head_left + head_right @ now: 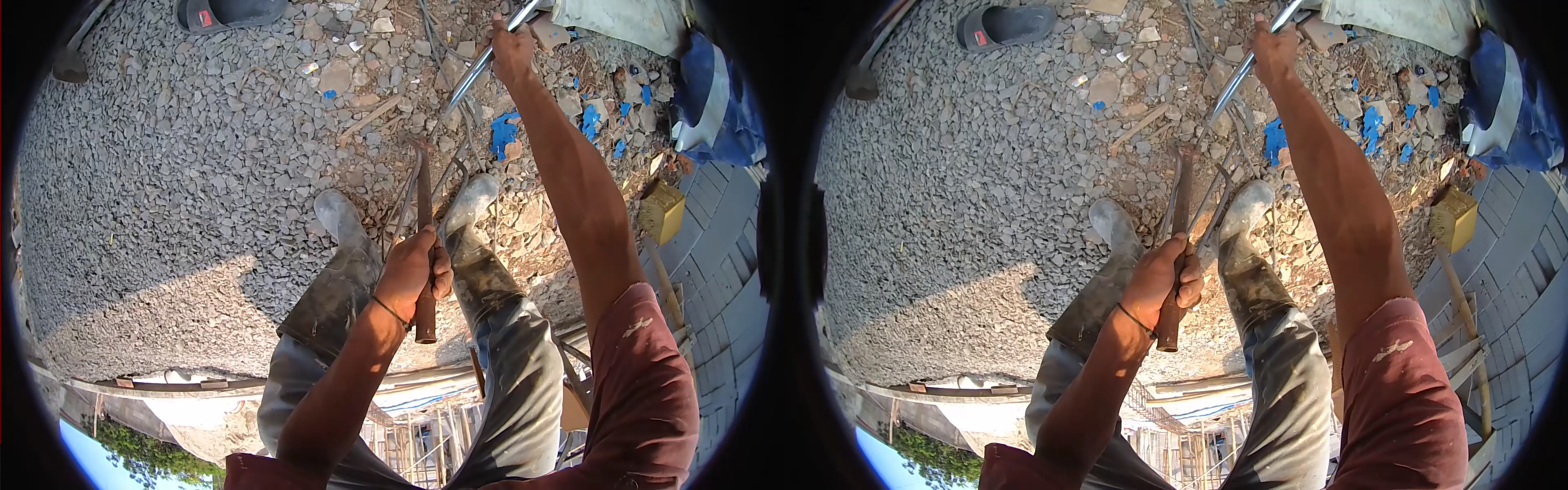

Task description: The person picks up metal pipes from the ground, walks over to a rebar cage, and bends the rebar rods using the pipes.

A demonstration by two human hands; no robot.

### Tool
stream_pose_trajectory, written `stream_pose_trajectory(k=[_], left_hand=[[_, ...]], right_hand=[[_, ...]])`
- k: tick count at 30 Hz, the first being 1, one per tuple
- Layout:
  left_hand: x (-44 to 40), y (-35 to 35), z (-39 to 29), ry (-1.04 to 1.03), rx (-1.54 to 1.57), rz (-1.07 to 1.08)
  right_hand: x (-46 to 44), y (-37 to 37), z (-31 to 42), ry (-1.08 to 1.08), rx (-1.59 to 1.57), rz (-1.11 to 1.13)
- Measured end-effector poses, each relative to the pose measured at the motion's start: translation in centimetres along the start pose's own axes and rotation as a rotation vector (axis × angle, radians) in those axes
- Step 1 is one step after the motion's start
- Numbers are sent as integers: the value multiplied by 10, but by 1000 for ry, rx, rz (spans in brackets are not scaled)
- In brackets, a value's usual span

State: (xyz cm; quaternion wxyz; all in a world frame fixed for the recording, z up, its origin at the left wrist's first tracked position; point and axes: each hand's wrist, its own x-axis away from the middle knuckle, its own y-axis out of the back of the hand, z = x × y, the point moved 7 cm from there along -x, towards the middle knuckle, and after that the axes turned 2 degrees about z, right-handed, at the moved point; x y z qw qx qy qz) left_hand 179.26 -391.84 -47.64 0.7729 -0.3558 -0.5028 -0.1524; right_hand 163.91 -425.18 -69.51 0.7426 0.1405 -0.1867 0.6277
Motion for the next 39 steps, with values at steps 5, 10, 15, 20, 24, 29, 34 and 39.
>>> stream_pose_trajectory(k=[5, 10, 15, 20, 24, 29, 34, 39], left_hand=[[1, 0, 0, 3, 35, -1], [0, 1, 0, -3, 40, -1], [-1, 2, 2, 12, 65, -5], [0, 1, 2, -1, 81, -21], [-2, 2, 3, -2, 96, -22], [-1, 1, 2, -10, 82, -14], [4, -5, 1, 14, 120, 3], [1, -10, -2, 8, 99, -14]], right_hand=[[19, -9, 3, -96, 36, -21], [33, -16, -12, -70, 71, 28], [42, -17, -19, -56, 12, 14], [39, -16, -20, -43, -2, 22], [28, -18, -20, -44, -13, 56], [31, -18, -16, -22, 7, 90], [53, -5, 9, 33, -34, -10], [52, -10, 4, -44, -63, -28]])
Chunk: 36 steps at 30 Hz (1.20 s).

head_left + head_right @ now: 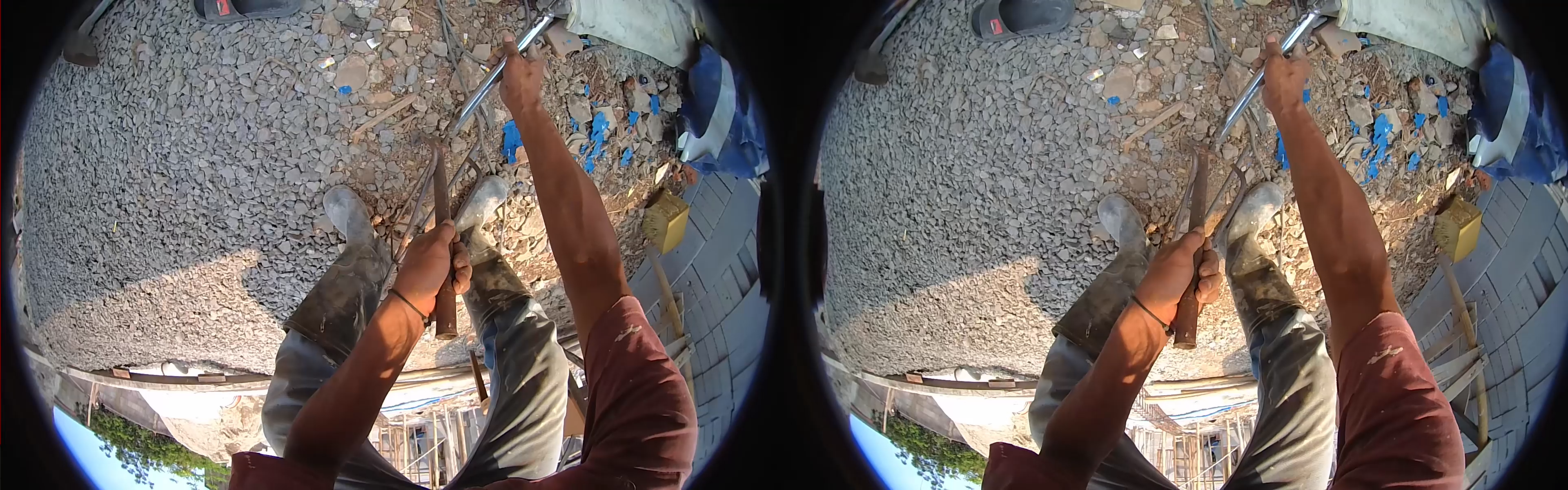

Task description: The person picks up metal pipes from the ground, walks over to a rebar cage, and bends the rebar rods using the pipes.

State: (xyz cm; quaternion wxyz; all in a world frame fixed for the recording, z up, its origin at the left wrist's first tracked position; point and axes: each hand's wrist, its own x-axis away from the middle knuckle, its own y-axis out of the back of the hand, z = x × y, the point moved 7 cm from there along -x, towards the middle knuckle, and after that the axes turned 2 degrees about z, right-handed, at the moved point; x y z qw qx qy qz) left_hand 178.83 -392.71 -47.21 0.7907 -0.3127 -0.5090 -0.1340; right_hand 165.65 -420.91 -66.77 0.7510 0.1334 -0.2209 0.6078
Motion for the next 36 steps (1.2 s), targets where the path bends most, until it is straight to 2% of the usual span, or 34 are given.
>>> stream_pose_trajectory(k=[3, 8, 11, 14, 17, 22, 30, 32, 34, 36], left_hand=[[-2, -13, -2, 23, 45, -77], [-15, -46, 10, -63, 56, -187], [-18, -71, 5, -47, 110, -258], [-28, -94, -8, -29, 312, -201], [-33, -119, -24, -94, 471, -275], [-66, -154, -38, -140, 550, -349], [-80, -161, -35, -141, 620, -365], [-80, -160, -39, -151, 583, -394], [-75, -159, -39, -153, 543, -421], [-69, -167, -40, -198, 653, -306]], right_hand=[[-3, 2, -8, -13, -40, -57], [-3, 3, -7, -7, -60, -38], [-3, 2, -6, -1, -42, -31], [-3, 2, -10, -24, -81, -32], [-3, 3, -8, -23, -68, -31], [-4, 2, -7, 7, -81, -3], [0, 0, -1, -151, -117, -38], [2, -4, 11, -207, 12, 1], [-20, 7, 7, -267, -23, 51], [-33, 6, 10, -416, -273, 116]])
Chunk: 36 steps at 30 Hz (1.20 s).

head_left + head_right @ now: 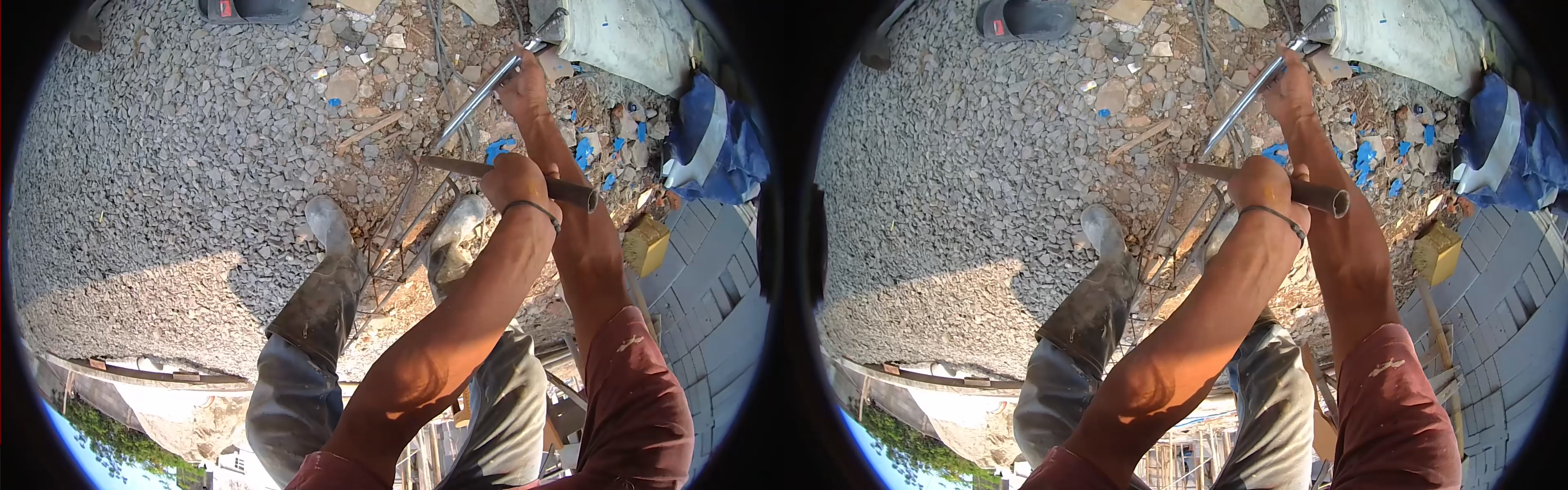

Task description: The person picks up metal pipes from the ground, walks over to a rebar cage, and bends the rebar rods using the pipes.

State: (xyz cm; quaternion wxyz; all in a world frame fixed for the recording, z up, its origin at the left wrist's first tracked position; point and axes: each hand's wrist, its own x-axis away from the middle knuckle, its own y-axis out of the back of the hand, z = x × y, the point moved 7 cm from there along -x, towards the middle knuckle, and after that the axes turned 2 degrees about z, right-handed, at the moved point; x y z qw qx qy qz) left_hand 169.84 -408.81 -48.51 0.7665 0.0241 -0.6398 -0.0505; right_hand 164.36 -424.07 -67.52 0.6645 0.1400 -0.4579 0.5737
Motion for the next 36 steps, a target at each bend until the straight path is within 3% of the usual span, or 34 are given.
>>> stream_pose_trajectory(k=[5, 10, 16, 20, 24, 26, 27, 30, 34, 36], left_hand=[[-10, 0, 6, -37, 25, -79], [-15, 1, 4, -63, -4, -60], [-10, 5, 9, -53, -24, -41], [-2, 10, 10, -56, -52, -113], [0, 6, 9, -45, -58, -87], [0, 6, 10, -34, -29, -96], [2, 5, 9, -35, -29, -96], [2, 5, 9, -38, -23, -128], [0, 7, 7, -23, -22, -129], [-2, 4, 6, 33, 41, -115]], right_hand=[[-3, -17, 31, 22, 215, 34], [-25, -4, 54, -47, 26, -31], [6, -42, 81, 19, 377, 59], [-10, -32, 94, -54, 41, -63], [0, -46, 98, -62, 164, -99], [-11, -48, 94, -234, -79, 125], [-19, -43, 105, -137, 150, -117], [-40, -34, 118, -167, 167, 80], [-61, -22, 129, -95, 154, -112], [-69, -20, 124, -128, 134, -45]])
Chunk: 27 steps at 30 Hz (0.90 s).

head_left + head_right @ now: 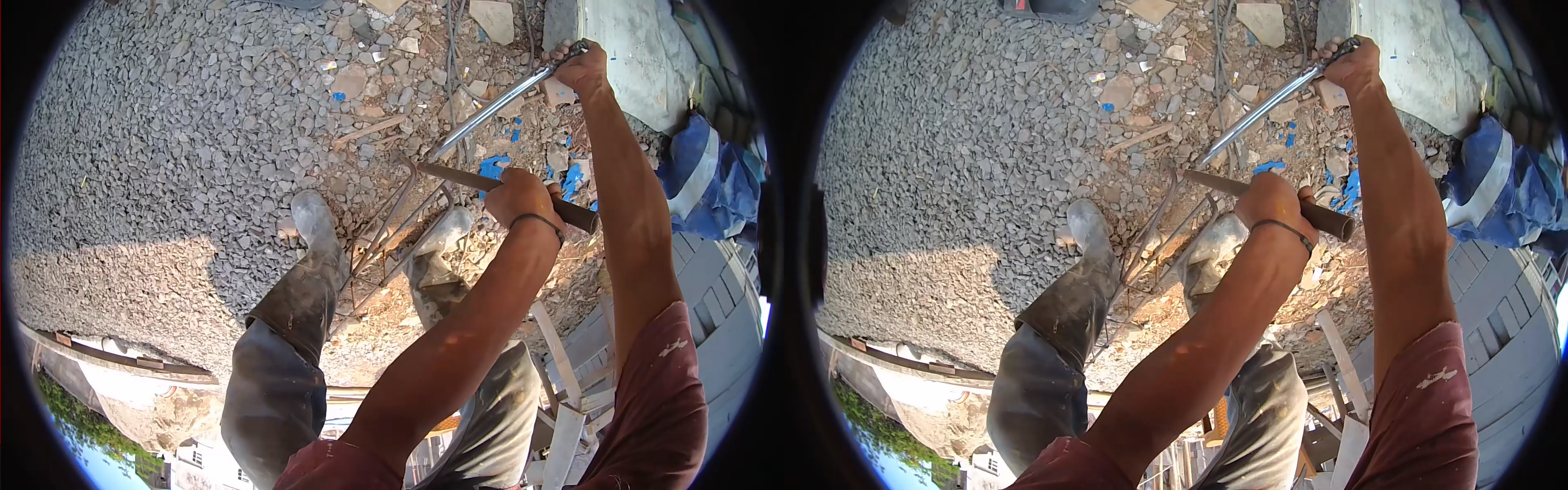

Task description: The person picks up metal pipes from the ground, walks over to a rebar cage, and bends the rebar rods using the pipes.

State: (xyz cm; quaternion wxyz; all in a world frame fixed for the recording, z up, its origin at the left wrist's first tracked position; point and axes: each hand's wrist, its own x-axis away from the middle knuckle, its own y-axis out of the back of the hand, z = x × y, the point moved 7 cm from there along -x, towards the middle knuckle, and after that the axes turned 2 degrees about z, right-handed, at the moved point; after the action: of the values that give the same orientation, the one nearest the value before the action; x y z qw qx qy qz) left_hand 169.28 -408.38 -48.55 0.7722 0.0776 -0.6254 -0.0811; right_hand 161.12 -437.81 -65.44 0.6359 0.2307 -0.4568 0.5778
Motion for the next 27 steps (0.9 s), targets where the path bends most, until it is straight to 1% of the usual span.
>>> stream_pose_trajectory(k=[2, 3, 4, 6, 7, 10, 11, 12, 14, 15, 16, 19, 21, 22, 23, 24, 25, 26, 27], left_hand=[[1, -3, -3, 38, 18, 0], [1, -2, -2, 74, 21, -9], [0, -2, 0, 70, 30, -3], [5, 4, 1, 8, 10, -16], [7, 4, -1, 22, 23, -8], [9, 5, -5, 78, 6, 11], [13, 8, -5, 67, 0, 1], [11, 8, -7, 63, -2, 8], [5, 7, -5, 121, 13, 3], [9, 3, -11, 175, 14, 82], [4, 1, -14, 124, 99, 39], [8, 6, -15, 106, 87, 66], [12, 12, -15, 86, 99, 39], [15, 10, -19, 163, 78, 106], [15, 8, -24, 168, 126, 115], [16, 7, -29, 167, 176, 128], [13, 9, -31, 192, 91, 225], [15, 18, -26, 189, 70, 219], [18, 28, -21, 147, 22, 193]], right_hand=[[10, -1, -3, 53, -2, 23], [15, -4, -5, 79, -11, -31], [17, -13, -6, 79, -6, -20], [24, -18, -5, 101, 68, -113], [25, -19, -4, 114, 48, -138], [34, -20, -2, 113, 43, -139], [39, -21, -2, 115, 45, -140], [48, -24, -1, 146, 39, -144], [67, -28, 4, 189, 33, -149], [79, -28, 5, 207, 28, -161], [91, -29, 6, 226, 22, -168], [140, -38, 6, 325, -14, -108], [183, -40, 3, 399, -29, -73], [204, -35, 0, 435, -73, -54], [227, -31, -5, 469, -115, -31], [263, -32, -15, 565, -99, -5], [290, -27, -28, 627, -131, 74], [314, -28, -41, 669, -168, 88], [324, -26, -42, 666, -165, 132]])
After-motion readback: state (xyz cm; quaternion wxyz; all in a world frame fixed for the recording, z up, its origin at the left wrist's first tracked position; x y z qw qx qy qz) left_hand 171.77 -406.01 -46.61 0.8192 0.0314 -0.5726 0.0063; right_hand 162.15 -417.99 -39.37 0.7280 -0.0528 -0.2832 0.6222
